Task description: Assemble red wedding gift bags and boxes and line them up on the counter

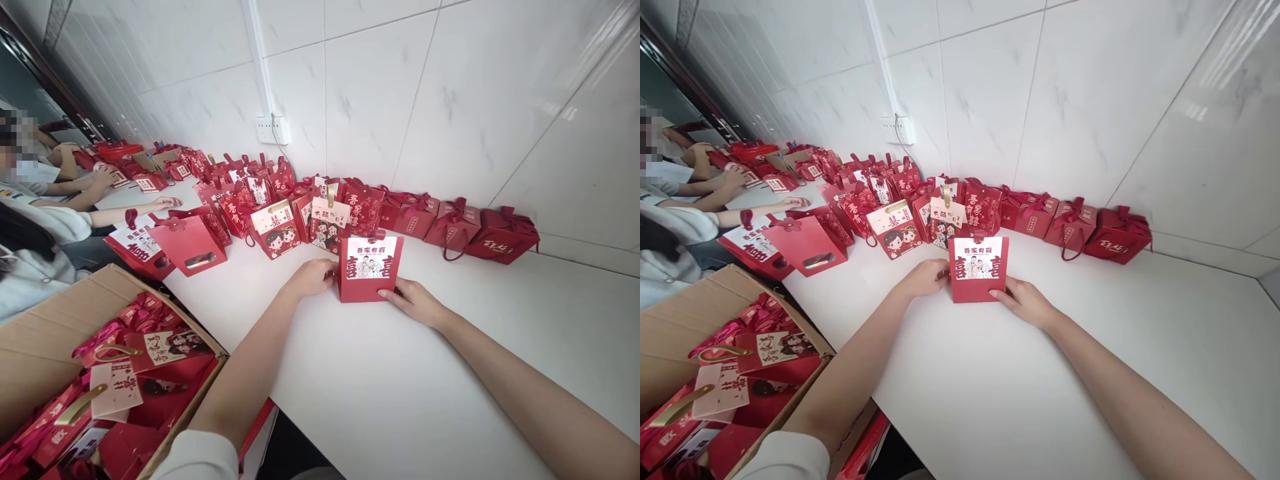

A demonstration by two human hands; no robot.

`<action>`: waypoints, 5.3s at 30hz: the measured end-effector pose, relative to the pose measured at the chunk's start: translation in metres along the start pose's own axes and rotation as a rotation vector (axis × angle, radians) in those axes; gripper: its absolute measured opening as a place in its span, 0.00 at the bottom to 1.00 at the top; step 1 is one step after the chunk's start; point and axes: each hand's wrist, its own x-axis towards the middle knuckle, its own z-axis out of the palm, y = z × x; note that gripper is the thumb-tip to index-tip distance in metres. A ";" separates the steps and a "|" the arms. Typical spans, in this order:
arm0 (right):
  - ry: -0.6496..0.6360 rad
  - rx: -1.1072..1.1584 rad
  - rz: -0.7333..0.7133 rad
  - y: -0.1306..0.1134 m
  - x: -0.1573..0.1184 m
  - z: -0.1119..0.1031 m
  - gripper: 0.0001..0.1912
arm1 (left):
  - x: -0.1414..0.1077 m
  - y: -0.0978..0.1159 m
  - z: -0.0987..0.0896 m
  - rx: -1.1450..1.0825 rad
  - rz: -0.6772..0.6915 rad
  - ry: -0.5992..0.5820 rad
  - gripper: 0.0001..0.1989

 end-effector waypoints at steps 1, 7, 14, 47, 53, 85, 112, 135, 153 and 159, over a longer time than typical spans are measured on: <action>0.002 0.012 -0.011 0.000 0.001 0.000 0.18 | -0.001 0.000 -0.002 0.006 0.008 -0.010 0.14; 0.027 -0.057 -0.020 0.005 0.000 0.002 0.16 | -0.002 0.005 -0.002 0.020 -0.004 -0.030 0.15; 0.056 -0.057 -0.007 0.001 0.000 0.005 0.14 | -0.002 0.007 -0.003 0.061 -0.054 -0.002 0.14; 0.269 -0.807 0.012 -0.015 0.005 0.023 0.10 | 0.005 0.075 0.031 0.419 -0.141 0.038 0.15; 0.346 -0.818 -0.031 -0.015 0.005 0.021 0.14 | 0.002 0.078 0.028 0.471 -0.132 0.152 0.15; 0.435 -0.066 0.082 -0.025 0.005 0.017 0.13 | 0.008 -0.006 0.005 -0.545 -0.245 0.136 0.10; 0.268 0.334 0.081 0.020 0.008 0.010 0.16 | -0.004 0.005 -0.009 -0.367 -0.122 -0.140 0.13; 0.419 -0.134 0.109 -0.004 0.008 0.010 0.15 | -0.001 0.024 0.002 -0.021 -0.090 -0.128 0.24; 0.383 -0.586 -0.161 -0.018 0.006 0.018 0.12 | 0.006 0.062 0.019 0.476 0.027 0.006 0.26; 0.565 -0.236 -0.197 -0.024 0.003 0.015 0.07 | -0.007 0.042 -0.020 0.236 -0.077 0.276 0.13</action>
